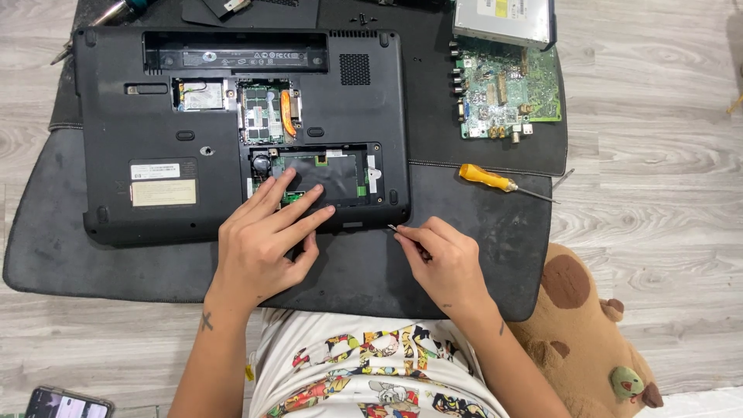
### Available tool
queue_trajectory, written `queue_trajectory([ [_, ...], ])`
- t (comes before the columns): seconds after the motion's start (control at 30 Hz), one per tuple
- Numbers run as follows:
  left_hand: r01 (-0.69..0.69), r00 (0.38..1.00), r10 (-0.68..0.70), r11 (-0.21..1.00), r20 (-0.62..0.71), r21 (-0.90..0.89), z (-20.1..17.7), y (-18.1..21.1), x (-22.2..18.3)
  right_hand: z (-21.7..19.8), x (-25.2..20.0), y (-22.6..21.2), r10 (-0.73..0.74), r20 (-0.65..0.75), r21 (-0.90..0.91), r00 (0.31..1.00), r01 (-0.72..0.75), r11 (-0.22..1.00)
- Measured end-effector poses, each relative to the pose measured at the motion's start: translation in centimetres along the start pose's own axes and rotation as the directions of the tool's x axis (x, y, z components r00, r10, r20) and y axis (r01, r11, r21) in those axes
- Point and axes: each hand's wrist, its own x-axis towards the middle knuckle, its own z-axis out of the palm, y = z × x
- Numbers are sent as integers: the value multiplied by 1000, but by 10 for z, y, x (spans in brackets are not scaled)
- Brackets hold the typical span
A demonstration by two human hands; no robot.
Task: Disassembling a laptop to access internal components using a screwdriver and prying tools.
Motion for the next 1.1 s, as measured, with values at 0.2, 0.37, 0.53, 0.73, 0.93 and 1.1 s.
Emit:
queue_trajectory([
  [0.2,0,1000,0,1000,5,8,2,-2,-2,-1,4,2,-88,43,9,995,87,996],
  [0.37,-13,1000,13,1000,4,0,-2,-1,1,20,8,-26,-201,81,23,976,200,980],
  [0.53,-4,1000,3,999,-5,-51,-2,-5,-1,9,-3,-11,-173,103,-63,980,180,982],
  [0.73,0,1000,0,998,-6,-63,1,-5,-3,-1,-11,0,-57,-6,-98,998,56,994],
  [0.93,-3,1000,4,999,7,-51,-1,-4,-1,2,-6,-3,-87,-9,-110,996,85,990],
  [1.1,8,1000,-7,999,22,-50,-4,-2,0,5,-5,-6,-126,-35,-122,991,121,985],
])
